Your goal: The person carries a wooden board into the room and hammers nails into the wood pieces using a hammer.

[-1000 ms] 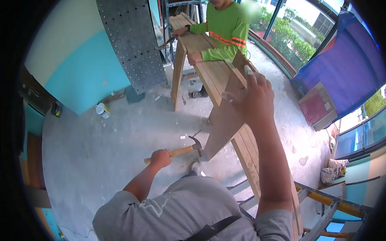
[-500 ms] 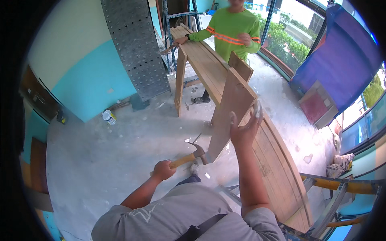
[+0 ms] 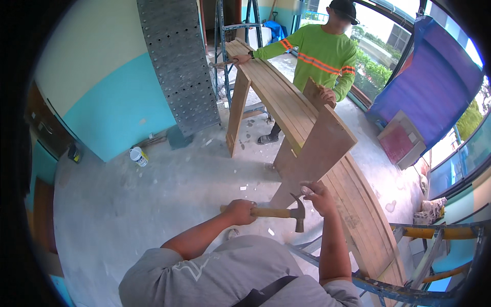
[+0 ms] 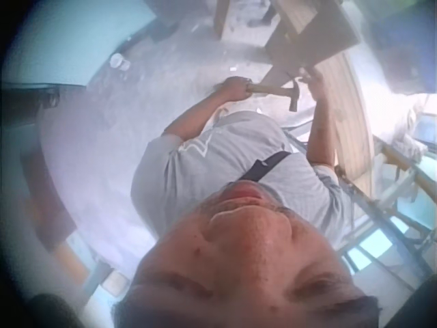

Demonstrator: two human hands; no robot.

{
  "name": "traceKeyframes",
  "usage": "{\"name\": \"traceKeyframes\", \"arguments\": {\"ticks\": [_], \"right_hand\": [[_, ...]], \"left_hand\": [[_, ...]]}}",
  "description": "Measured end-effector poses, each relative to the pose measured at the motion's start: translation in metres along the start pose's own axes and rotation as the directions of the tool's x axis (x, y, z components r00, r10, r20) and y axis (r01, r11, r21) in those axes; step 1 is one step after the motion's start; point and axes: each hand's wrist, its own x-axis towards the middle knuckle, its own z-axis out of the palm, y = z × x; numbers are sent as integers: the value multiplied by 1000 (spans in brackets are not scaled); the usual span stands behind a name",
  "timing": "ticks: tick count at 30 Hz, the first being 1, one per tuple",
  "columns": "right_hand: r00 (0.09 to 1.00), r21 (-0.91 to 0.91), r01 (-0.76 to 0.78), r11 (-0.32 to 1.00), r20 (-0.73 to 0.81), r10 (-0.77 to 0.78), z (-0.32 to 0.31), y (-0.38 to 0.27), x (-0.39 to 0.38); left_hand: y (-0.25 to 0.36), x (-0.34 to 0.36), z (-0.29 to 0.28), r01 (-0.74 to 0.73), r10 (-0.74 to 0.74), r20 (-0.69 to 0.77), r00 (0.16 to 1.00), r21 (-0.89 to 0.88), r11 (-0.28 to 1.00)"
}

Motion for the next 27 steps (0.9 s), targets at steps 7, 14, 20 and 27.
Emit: {"name": "traceKeyframes", "arguments": {"ticks": [7, 14, 20, 27], "right_hand": [[998, 664, 53, 746, -69, -9, 21, 37, 4], [932, 563, 24, 826, -312, 185, 54, 60, -13], [952, 436, -123, 891, -201, 230, 34, 79, -9], [934, 510, -257, 821, -87, 347, 13, 65, -1]], "left_hand": [[-22, 32, -11, -186, 191, 57, 980, -86, 979], [-49, 42, -9, -277, 315, 260, 913, -172, 945], [-52, 53, -2, -289, 326, 294, 899, -163, 943], [-17, 47, 8, -184, 245, 328, 913, -205, 961]]}}
